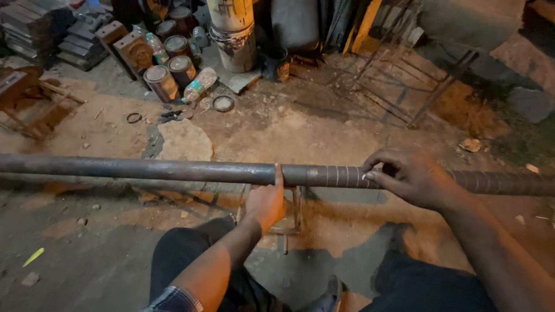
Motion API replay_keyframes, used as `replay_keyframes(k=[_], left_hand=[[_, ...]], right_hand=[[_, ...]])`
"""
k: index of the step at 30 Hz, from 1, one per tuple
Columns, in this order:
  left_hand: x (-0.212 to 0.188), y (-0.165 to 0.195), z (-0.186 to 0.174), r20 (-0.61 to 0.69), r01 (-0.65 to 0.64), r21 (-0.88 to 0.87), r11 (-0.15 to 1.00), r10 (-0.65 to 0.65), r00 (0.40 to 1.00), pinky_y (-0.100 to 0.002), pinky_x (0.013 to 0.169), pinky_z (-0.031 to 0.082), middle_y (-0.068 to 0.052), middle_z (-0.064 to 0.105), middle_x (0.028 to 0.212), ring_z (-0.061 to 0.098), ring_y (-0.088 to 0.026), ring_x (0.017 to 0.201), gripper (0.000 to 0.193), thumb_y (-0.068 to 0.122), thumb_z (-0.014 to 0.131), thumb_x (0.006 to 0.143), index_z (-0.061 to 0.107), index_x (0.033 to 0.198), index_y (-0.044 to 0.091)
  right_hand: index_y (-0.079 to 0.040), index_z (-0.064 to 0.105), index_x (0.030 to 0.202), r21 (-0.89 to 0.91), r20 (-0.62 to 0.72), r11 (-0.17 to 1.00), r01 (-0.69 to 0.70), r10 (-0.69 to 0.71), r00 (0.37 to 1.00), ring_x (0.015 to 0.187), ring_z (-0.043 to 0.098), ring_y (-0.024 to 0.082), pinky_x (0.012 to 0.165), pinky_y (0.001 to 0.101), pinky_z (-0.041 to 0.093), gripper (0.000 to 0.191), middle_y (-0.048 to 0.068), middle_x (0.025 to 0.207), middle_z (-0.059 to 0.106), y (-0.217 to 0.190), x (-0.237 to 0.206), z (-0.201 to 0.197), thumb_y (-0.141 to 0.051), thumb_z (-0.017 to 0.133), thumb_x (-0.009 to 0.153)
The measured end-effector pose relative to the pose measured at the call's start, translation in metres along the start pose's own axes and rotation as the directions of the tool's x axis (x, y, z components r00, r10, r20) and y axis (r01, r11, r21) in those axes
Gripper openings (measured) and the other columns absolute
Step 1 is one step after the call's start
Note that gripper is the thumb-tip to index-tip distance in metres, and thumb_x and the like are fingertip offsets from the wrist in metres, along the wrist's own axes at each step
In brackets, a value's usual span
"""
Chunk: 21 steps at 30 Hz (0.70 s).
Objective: The person marks a long metal pipe with a white marker, drawing evenly spaced circumferential lines along its length. They rotate the pipe with both hands to continue marking new sections.
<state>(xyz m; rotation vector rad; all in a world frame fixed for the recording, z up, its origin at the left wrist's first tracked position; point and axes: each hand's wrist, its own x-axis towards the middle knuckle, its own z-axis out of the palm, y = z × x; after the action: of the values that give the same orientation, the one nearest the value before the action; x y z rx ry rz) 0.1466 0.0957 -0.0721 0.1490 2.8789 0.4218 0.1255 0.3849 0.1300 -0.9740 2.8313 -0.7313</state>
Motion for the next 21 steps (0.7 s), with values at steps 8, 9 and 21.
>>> replay_keyframes(k=[8, 9, 21], left_hand=[[0.000, 0.002, 0.006, -0.111, -0.033, 0.014, 0.999, 0.035, 0.993, -0.049, 0.080, 0.056, -0.019, 0.074, 0.085, 0.074, -0.036, 0.079, 0.108, 0.027, 0.072, 0.081, 0.004, 0.159, -0.003], [0.001, 0.000, 0.008, -0.106, -0.019, 0.009, 1.000, 0.020, 0.994, -0.049, 0.077, 0.057, -0.020, 0.073, 0.087, 0.073, -0.036, 0.081, 0.109, 0.029, 0.073, 0.080, 0.004, 0.159, -0.002], [-0.004, -0.009, 0.006, -0.127, -0.032, 0.003, 0.999, 0.032, 0.991, -0.049, 0.070, 0.059, -0.019, 0.074, 0.086, 0.074, -0.036, 0.079, 0.111, 0.029, 0.074, 0.079, 0.006, 0.161, -0.002]], right_hand=[[-0.012, 0.076, 0.103, -0.053, 0.026, 0.995, -0.082, 0.084, 0.996, 0.077, 0.078, 0.017, 0.069, 0.0330, 0.061, 0.022, 0.005, 0.091, 0.080, -0.002, -0.001, 0.003, -0.025, 0.073, 0.085], [-0.012, 0.076, 0.103, -0.057, 0.031, 0.995, -0.081, 0.083, 0.996, 0.078, 0.078, 0.017, 0.069, 0.0328, 0.062, 0.022, 0.005, 0.091, 0.080, -0.003, -0.001, 0.004, -0.026, 0.072, 0.085], [-0.011, 0.075, 0.104, -0.077, 0.030, 0.996, -0.039, 0.041, 0.999, 0.079, 0.076, 0.018, 0.071, 0.0341, 0.060, 0.022, 0.005, 0.092, 0.079, -0.004, 0.000, 0.009, -0.023, 0.073, 0.085]])
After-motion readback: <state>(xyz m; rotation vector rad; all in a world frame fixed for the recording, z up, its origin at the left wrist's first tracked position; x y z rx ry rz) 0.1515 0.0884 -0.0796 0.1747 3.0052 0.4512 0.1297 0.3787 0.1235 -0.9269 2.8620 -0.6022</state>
